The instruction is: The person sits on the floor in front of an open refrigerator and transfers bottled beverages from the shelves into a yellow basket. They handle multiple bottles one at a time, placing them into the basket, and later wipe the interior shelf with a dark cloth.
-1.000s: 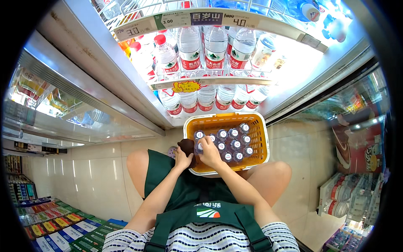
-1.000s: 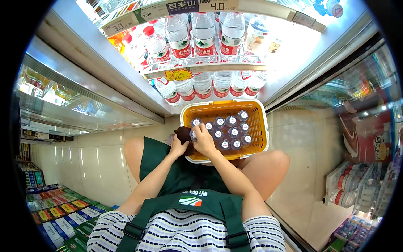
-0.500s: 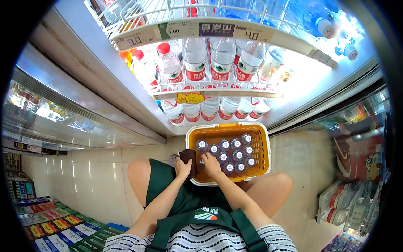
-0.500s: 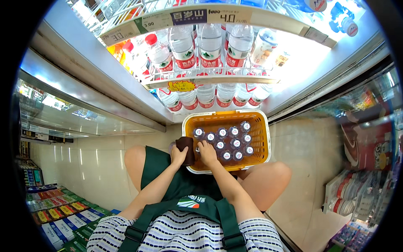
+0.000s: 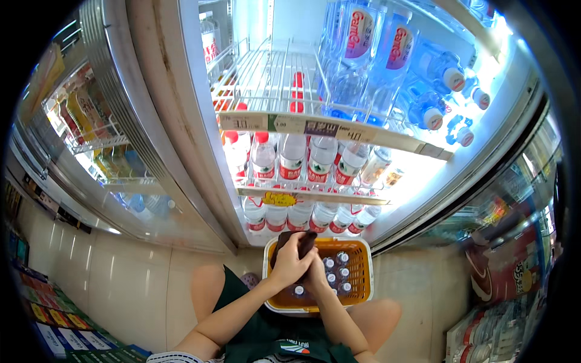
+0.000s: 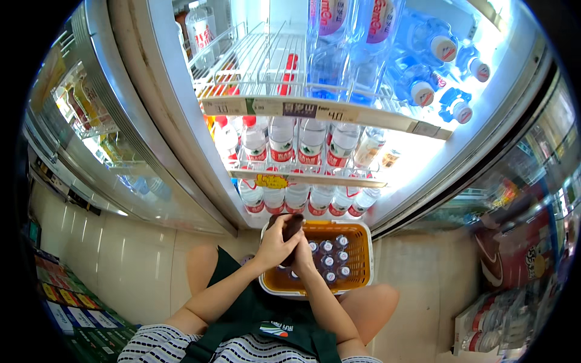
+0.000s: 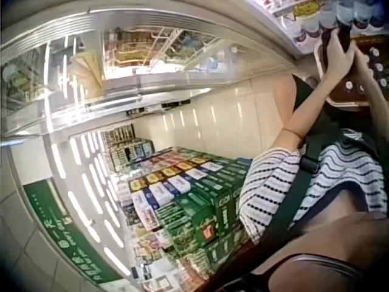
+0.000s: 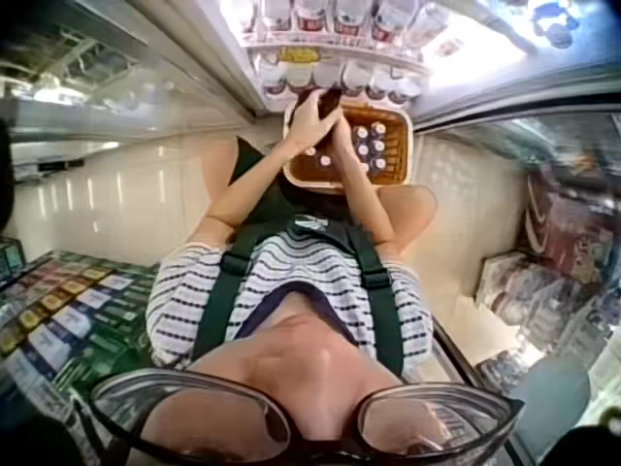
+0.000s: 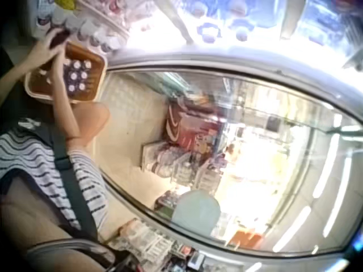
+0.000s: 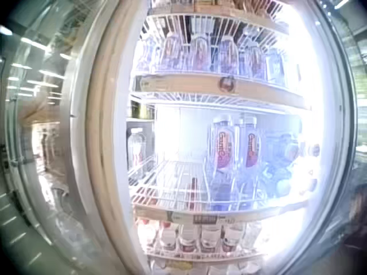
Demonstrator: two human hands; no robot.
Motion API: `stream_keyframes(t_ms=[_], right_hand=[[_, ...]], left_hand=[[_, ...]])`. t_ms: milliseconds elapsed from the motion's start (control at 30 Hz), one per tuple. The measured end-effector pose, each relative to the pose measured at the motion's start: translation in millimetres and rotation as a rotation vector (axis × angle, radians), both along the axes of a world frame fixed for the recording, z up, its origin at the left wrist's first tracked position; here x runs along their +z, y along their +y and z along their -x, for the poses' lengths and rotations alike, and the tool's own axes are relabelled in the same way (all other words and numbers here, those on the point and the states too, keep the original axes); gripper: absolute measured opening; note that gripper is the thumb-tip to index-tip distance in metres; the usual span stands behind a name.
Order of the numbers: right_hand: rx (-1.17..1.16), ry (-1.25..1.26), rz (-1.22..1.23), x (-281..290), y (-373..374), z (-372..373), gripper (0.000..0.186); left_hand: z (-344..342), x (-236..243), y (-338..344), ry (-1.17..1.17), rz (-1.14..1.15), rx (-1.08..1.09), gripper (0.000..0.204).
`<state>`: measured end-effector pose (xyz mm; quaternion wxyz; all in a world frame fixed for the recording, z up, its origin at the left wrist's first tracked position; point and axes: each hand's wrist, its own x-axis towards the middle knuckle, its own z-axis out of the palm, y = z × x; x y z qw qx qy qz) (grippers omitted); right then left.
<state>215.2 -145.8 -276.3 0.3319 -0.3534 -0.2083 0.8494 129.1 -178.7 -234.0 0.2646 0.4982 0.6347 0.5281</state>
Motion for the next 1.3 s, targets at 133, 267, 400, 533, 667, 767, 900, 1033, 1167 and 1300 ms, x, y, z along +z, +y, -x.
stream_keyframes(t_ms=[133,267,400,533,667,767,900,1033,1167,1300], right_hand=[[-0.097,0.381,-0.278,75,27,-15,0.043],[-0.528,0.181,-0.569,165,39,-15,0.036],[-0.814,-0.102,-1.446,231,78,12,0.038],[-0.958,-0.665,-2.104,304,120,79,0.034],[-0.408,-1.2,-2.104,305,184,135,0.03],[0.636,-1.333,-1.751,319,212,140,0.032],[1.113,-1.448,-1.365,328,236,151,0.027],[0.969,-1.394,-1.798,315,245,165,0.028],[0.978,-1.835,-1.786,289,306,210,0.027],[0.966,-1.9,-1.615,268,376,213,0.025]], left_hand=[[6,90,9,0.14,-0.21,-0.209,0.047],[42,138,33,0.389,-0.551,0.068,0.038],[91,182,62,0.549,-0.708,0.262,0.035],[127,201,94,0.8,-0.733,0.482,0.029],[142,193,110,0.944,-0.666,0.421,0.026],[146,191,108,0.909,-0.664,0.389,0.025],[142,189,114,0.877,-0.711,0.417,0.022],[144,187,116,0.861,-0.704,0.453,0.02],[146,185,116,0.891,-0.71,0.455,0.02],[136,185,123,0.891,-0.728,0.447,0.021]])
